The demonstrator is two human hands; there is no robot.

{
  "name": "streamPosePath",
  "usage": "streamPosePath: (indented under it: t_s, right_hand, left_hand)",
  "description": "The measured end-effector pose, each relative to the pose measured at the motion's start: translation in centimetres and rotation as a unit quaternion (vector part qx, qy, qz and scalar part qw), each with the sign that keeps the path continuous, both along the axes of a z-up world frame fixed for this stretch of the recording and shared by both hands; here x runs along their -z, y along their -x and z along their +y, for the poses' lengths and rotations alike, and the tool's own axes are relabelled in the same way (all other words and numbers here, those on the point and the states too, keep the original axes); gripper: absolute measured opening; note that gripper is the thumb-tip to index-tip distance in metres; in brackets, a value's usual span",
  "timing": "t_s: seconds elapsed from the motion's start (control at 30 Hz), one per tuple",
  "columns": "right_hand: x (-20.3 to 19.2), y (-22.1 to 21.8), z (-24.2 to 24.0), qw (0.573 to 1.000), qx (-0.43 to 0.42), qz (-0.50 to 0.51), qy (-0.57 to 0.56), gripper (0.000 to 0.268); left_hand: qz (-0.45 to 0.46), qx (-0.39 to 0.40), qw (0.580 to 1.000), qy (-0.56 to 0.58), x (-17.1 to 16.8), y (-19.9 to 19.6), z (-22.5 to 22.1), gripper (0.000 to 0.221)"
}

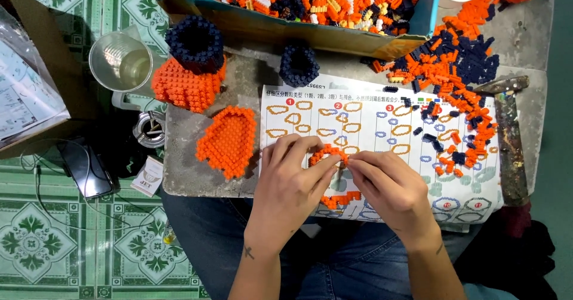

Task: The person assembles a toy model by interlocking small plastic blocks, holding the main structure with one hand while attaching individual blocks with the other, occasionally using both hands to press and shift the blocks into place.

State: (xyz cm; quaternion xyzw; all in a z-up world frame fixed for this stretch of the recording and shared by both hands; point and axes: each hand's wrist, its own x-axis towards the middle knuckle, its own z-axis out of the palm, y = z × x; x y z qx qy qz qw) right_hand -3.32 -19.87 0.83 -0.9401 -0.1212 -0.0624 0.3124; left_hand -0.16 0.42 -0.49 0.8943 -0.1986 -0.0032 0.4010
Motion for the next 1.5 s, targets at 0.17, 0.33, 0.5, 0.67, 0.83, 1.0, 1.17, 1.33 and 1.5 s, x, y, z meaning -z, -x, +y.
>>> streamPosePath:
  t_s: [0.17,0.33,0.5,0.67,0.83,1.0,1.17,1.33,1.5]
  right_hand:
    - [0.2,0.1,-0.1,1.0,-0.004,-0.005,0.005,0.021]
    - [0.0,-0.1,0.1,1.0,-0.005,-0.008,0.004,0.021]
    - [-0.4,-0.1,0.3,1.0,-0.011,-0.007,0.013,0.023]
    - [-1.1,-0.3,0.7,1.0,-0.005,0.015,0.022,0.022]
    - [-2.3,-0.4,0.9,0.998,0.004,0.06,0.033,0.022]
    - [-2.1,-0.5,0.6,0.995,-0.005,0.062,0.073,0.025]
    - [-2.0,-0.5,0.6,0.995,-0.009,0.054,0.082,0.025]
    - [-2.8,-0.6,1.1,0.993,-0.006,0.058,0.098,0.027]
    - [-3.4,-0.9,1.1,0.988,-0.011,0.096,0.123,0.024]
  left_hand:
    - [0.0,0.003,1.0,-0.005,0.1,0.0,0.0,0.022]
    - [-0.005,0.002,1.0,0.003,0.0,-0.1,0.0,0.021]
    - [-0.007,0.002,1.0,0.0,0.1,-0.1,0.0,0.02]
    - [-0.003,0.002,1.0,-0.001,0.0,-0.1,0.0,0.021]
    - [-0.003,0.002,1.0,0.0,0.0,0.0,0.0,0.02]
    - [-0.01,0.001,1.0,0.001,0.0,0.0,0.1,0.02]
    - [-0.009,0.001,1.0,0.006,0.0,-0.1,0.1,0.021]
    - [-0.01,0.001,1.0,0.007,-0.3,-0.1,0.1,0.023]
    - [-0.003,0.0,1.0,0.009,-0.5,-0.1,0.1,0.022]
